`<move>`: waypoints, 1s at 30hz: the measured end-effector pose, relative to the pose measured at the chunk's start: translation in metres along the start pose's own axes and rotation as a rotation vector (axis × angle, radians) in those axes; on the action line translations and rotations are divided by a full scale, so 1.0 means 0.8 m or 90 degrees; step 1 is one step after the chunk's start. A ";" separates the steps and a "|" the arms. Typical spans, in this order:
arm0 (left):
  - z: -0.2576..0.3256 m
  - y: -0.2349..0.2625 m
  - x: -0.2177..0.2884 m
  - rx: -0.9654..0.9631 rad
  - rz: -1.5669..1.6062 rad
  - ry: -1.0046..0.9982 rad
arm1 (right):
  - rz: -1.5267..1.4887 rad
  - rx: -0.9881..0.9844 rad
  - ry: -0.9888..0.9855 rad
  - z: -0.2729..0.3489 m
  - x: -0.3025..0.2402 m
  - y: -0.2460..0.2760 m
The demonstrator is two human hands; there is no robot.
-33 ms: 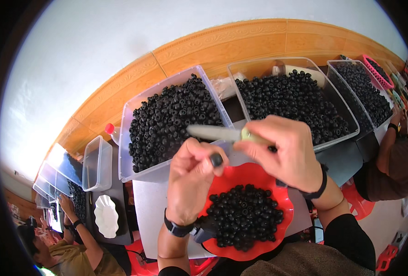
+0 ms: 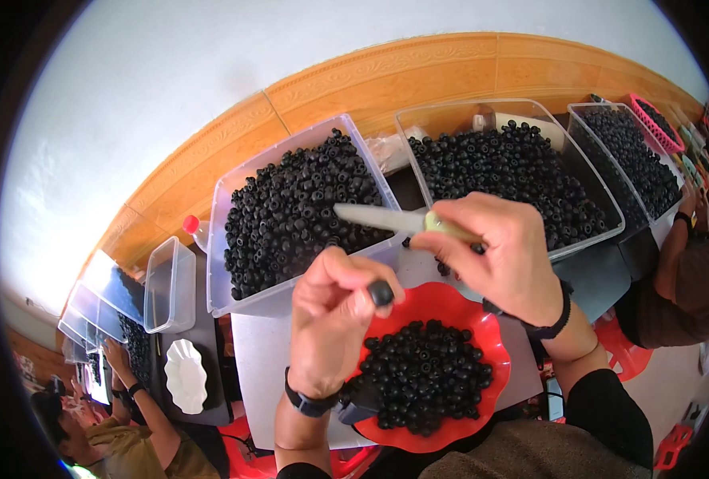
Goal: Sorting and pitting or de-stemming black olives using a small knife.
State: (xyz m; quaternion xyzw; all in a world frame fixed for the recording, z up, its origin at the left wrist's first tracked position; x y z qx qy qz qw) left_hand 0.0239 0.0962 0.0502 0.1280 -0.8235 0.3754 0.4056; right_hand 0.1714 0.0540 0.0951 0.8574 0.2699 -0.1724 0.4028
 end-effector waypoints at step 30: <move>0.017 0.016 0.024 0.197 -0.091 0.026 | -0.624 -0.218 -0.242 0.019 0.004 -0.043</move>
Point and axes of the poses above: each hand's wrist, its own z-axis away from the middle knuckle, its own y-axis out of the back of the hand, x = y × z, the point moved 9 cm from there along -z, towards the middle knuckle, and after that the axes turned 3 degrees about -y, right-handed, at the moved point
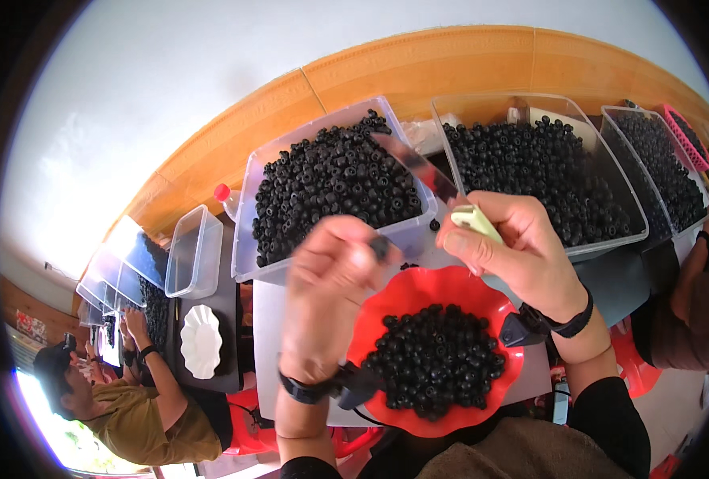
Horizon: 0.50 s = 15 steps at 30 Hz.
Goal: Sorting and pitting or de-stemming black olives using a small knife.
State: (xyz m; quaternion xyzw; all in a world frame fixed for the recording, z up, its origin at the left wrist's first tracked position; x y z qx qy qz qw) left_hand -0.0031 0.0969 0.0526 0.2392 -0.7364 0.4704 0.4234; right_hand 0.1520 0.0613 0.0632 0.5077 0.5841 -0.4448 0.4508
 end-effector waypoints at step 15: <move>0.028 0.043 -0.026 -0.134 -0.674 0.158 | 0.057 -0.017 0.092 0.010 -0.023 -0.003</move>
Point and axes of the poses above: each hand's wrist, its own z-axis away from the middle knuckle, its own y-axis out of the back of the hand, x = y × z, the point moved 9 cm from there along -z, towards the middle knuckle, and after that the axes turned 3 degrees about -y, right-handed, at the moved point
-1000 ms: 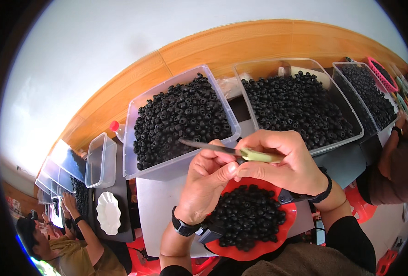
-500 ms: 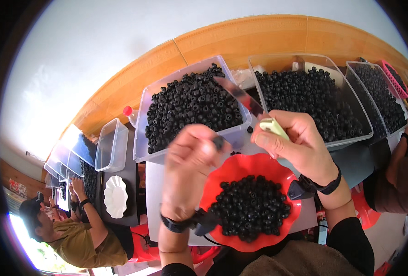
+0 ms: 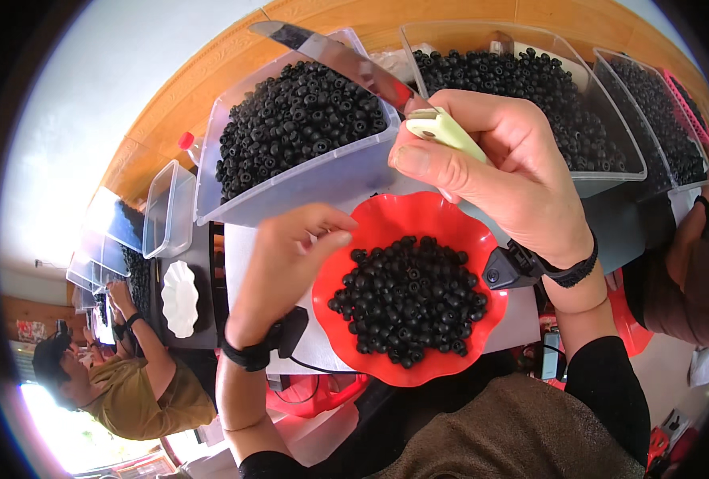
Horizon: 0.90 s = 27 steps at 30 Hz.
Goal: Sorting and pitting or de-stemming black olives using a small knife.
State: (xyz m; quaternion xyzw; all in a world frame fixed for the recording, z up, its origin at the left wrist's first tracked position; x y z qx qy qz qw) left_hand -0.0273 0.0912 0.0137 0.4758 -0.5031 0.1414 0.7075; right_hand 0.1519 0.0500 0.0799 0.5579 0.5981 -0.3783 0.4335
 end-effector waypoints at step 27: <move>0.004 -0.071 0.014 -0.154 -0.597 -0.248 | -0.031 0.022 -0.013 -0.002 -0.010 0.008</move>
Point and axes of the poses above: each hand's wrist, its own z-axis away from the middle knuckle, its own y-axis out of the back of the hand, x = y × z, the point moved 9 cm from there along -z, towards the middle knuckle, and after that the axes turned 3 degrees about -y, right-handed, at the moved point
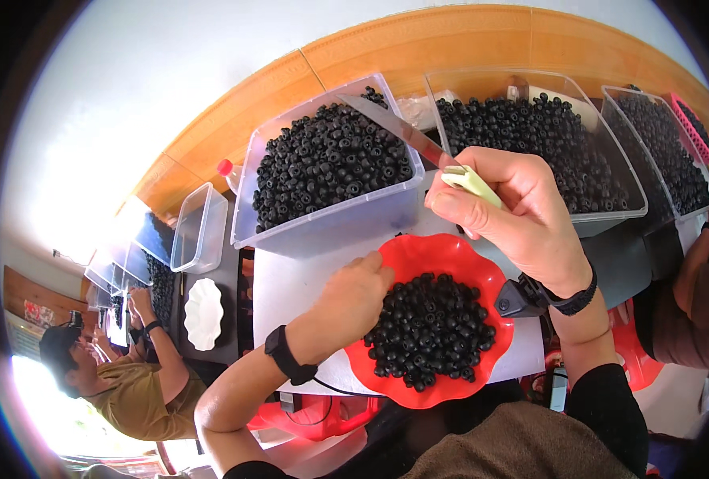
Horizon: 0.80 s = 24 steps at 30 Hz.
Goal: Sorting and pitting or de-stemming black olives using a small knife.
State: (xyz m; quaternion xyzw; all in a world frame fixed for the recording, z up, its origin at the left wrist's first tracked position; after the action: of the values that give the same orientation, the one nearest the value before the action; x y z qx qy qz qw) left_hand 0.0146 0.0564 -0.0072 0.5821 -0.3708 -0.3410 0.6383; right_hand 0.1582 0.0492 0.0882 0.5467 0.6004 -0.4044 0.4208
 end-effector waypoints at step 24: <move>-0.053 0.059 -0.060 0.290 1.448 -0.150 | 0.374 0.066 0.223 0.001 -0.025 -0.010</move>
State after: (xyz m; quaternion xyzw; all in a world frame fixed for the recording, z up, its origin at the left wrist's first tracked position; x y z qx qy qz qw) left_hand 0.0284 0.1228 0.0339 -0.0202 -0.7885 0.4506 0.4181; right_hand 0.1511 0.0416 0.1068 0.7780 0.4594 -0.1961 0.3812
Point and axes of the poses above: each hand's wrist, its own z-axis away from the middle knuckle, its own y-axis out of the back of the hand, x = y × z, the point moved 9 cm from there along -z, towards the middle knuckle, and after that the axes turned 3 degrees about -y, right-handed, at the moved point
